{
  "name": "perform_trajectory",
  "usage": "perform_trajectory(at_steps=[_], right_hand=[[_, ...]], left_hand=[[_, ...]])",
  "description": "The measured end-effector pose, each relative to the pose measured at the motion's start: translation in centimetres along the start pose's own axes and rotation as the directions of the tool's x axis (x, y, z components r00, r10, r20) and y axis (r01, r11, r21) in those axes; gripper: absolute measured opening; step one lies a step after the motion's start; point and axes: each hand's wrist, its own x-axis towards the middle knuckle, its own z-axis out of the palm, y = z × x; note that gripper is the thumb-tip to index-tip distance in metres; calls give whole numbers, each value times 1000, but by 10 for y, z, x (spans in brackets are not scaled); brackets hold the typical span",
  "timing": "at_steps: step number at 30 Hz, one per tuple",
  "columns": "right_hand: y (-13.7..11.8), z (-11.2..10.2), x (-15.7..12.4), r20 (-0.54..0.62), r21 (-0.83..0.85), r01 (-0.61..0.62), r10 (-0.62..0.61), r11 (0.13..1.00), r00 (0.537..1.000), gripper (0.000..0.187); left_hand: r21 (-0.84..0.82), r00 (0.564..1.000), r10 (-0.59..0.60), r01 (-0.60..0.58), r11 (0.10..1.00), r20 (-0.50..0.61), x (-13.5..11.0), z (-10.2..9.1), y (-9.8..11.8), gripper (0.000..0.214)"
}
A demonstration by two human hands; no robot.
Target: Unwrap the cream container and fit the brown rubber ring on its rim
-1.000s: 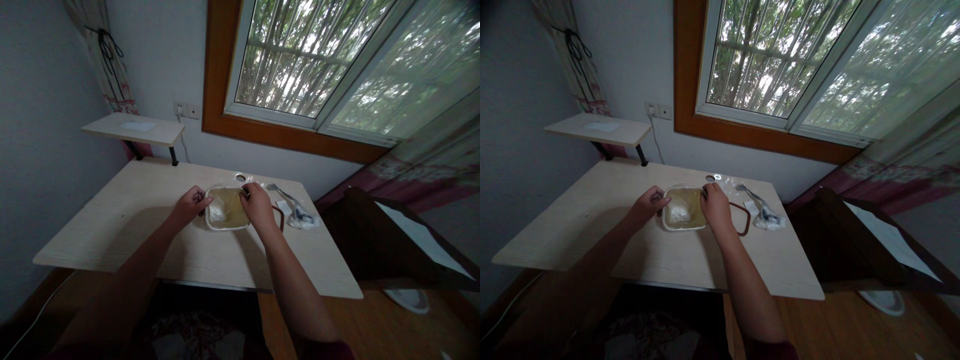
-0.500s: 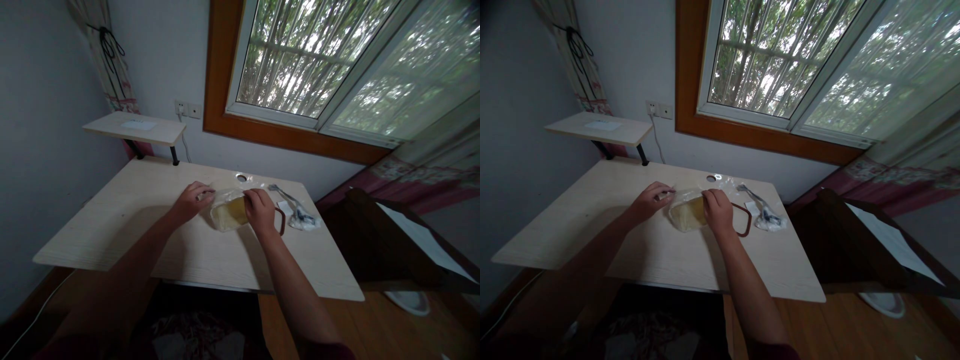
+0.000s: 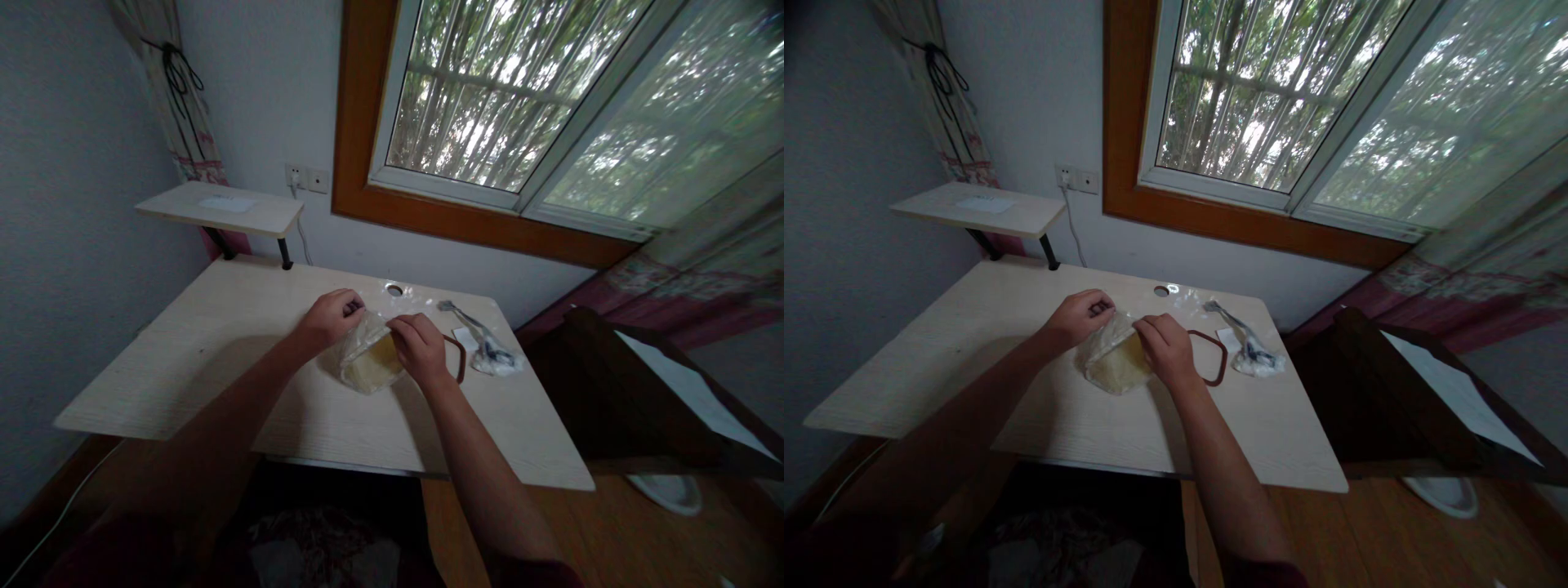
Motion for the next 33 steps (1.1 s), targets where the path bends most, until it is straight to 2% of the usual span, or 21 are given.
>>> perform_trajectory(at_steps=[4,7,10,12,14,16,18,21,23,25,28,30,33], right_hand=[[0,-1,2,-8,64,34,-33,997,999,21],[0,-1,3,18,98,27,-29,995,999,24],[0,0,2,49,115,25,-31,993,998,26],[0,1,2,63,119,27,-34,993,997,26],[-1,2,2,77,119,22,-32,993,997,25],[-1,2,3,90,108,-3,-7,994,996,24],[-2,2,5,96,86,-43,35,995,995,22],[-2,-1,7,88,49,-120,115,992,989,19],[-4,-3,9,67,35,-185,182,982,981,17],[-5,-4,10,46,32,-257,256,966,966,16],[-6,-5,11,49,29,-374,373,927,927,16],[-6,-4,13,72,16,-459,457,888,887,17],[-5,-4,17,99,-6,-554,551,833,828,19]], left_hand=[[-101,981,-192,195,976,39,1,0,-7,11],[-83,973,-229,231,969,29,0,-4,-13,12],[45,974,-225,225,973,-13,1,-8,-17,15],[119,981,-180,187,975,-65,2,-12,-16,16],[129,994,-53,65,990,-95,3,-14,-10,18],[74,992,112,-108,991,-59,2,-16,-1,23],[-40,978,208,-207,978,18,-1,-14,6,29],[-196,973,199,-175,965,114,-9,-5,5,38],[-226,971,193,-157,961,145,-14,4,-5,43],[-185,963,222,-193,964,152,-19,12,-23,46],[21,948,254,-262,965,190,-23,17,-56,46],[184,962,168,-208,961,213,-24,15,-73,44],[288,995,35,-61,956,96,-24,4,-77,42]])
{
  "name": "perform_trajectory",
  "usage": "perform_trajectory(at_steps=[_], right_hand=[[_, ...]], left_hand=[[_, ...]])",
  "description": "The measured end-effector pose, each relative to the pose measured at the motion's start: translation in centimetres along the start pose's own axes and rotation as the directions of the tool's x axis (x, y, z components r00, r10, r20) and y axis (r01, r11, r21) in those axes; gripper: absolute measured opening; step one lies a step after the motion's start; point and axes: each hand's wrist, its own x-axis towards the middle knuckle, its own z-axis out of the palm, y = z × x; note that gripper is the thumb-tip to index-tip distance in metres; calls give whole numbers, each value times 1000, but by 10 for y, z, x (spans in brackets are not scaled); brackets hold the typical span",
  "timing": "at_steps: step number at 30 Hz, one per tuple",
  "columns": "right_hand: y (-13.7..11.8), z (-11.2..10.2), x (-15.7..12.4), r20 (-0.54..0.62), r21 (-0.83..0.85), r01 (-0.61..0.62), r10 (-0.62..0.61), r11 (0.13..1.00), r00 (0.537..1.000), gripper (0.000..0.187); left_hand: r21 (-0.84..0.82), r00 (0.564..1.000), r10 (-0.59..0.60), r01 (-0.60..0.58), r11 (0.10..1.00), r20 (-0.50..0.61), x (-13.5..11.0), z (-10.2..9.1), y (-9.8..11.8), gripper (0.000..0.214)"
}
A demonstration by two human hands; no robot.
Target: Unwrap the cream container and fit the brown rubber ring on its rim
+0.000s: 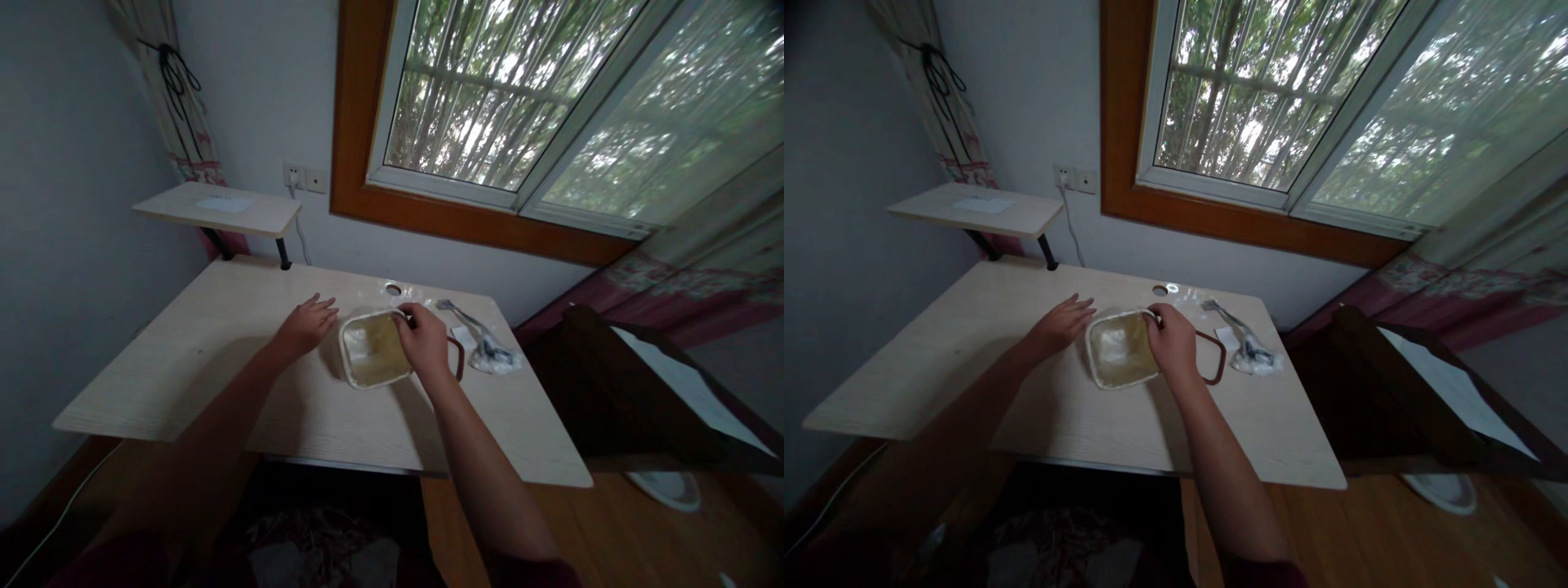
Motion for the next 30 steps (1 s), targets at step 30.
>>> perform_trajectory(at_steps=[30], right_hand=[[-36,6,3,533,-280,511,-312,813,787,25]], left_hand=[[-320,959,-270,229,919,-89,-3,-17,74,23]])
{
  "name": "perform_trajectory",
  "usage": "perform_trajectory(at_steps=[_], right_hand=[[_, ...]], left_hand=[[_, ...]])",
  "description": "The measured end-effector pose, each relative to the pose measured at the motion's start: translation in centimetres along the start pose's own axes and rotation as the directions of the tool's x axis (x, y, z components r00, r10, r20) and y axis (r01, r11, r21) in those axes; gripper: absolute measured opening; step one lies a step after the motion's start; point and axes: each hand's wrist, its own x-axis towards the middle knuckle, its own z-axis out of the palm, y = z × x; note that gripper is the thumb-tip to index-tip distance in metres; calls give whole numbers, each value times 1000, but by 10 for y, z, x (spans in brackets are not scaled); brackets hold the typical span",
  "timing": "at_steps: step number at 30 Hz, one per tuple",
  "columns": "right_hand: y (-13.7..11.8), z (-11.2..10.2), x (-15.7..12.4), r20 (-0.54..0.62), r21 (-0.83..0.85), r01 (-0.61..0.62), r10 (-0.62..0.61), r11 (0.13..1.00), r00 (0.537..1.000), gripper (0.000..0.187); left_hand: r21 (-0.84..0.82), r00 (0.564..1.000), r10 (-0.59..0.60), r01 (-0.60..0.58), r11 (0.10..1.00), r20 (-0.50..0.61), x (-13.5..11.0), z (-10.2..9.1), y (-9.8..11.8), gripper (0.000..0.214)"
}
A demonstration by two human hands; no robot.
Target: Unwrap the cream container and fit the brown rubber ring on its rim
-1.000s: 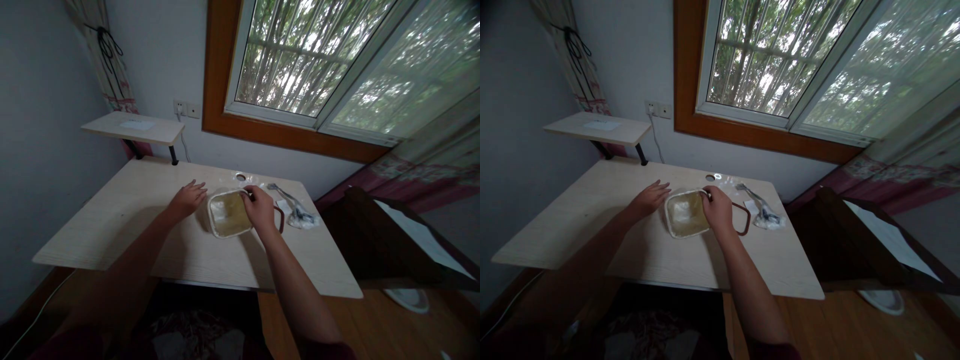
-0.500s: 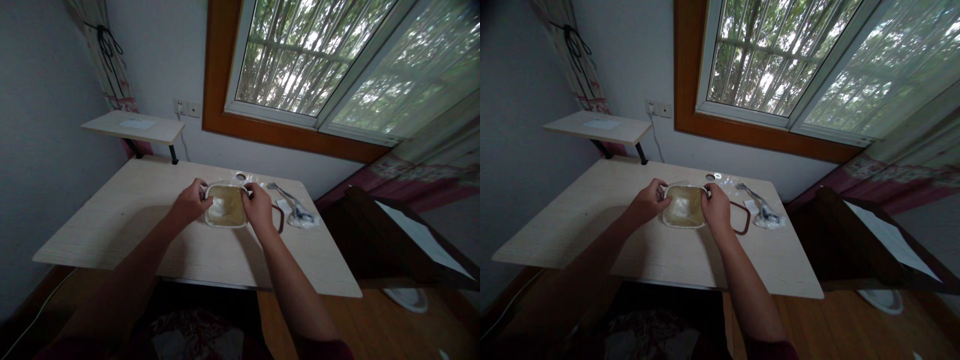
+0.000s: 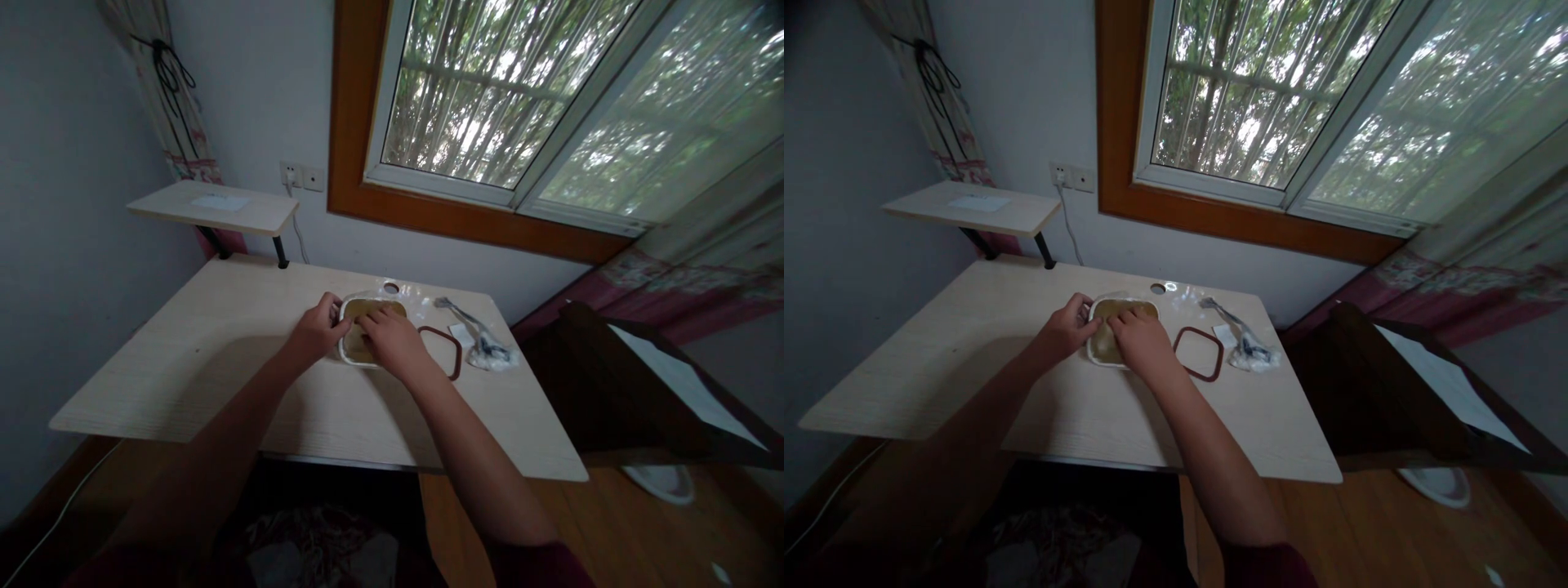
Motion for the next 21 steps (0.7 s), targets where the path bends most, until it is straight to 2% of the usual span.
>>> perform_trajectory(at_steps=[2,6,10,14,18,21], right_hand=[[-5,6,7,132,-48,14,-7,999,991,30],[-10,24,16,252,-81,-55,74,995,965,41],[-9,37,24,420,-98,-124,154,987,894,45],[-9,46,33,472,-138,-154,202,978,858,44],[-8,53,37,543,-166,-131,201,977,815,56],[-7,54,36,524,-145,-146,201,979,828,55]], left_hand=[[-42,999,15,-14,999,32,-3,3,2,23],[-73,997,27,-22,997,76,-8,9,4,24],[-86,989,53,-42,995,136,-10,11,3,30],[-108,981,99,-82,991,169,-11,10,2,33],[-146,970,128,-99,984,204,-12,8,3,36],[-163,972,108,-74,984,210,-11,8,3,36]])
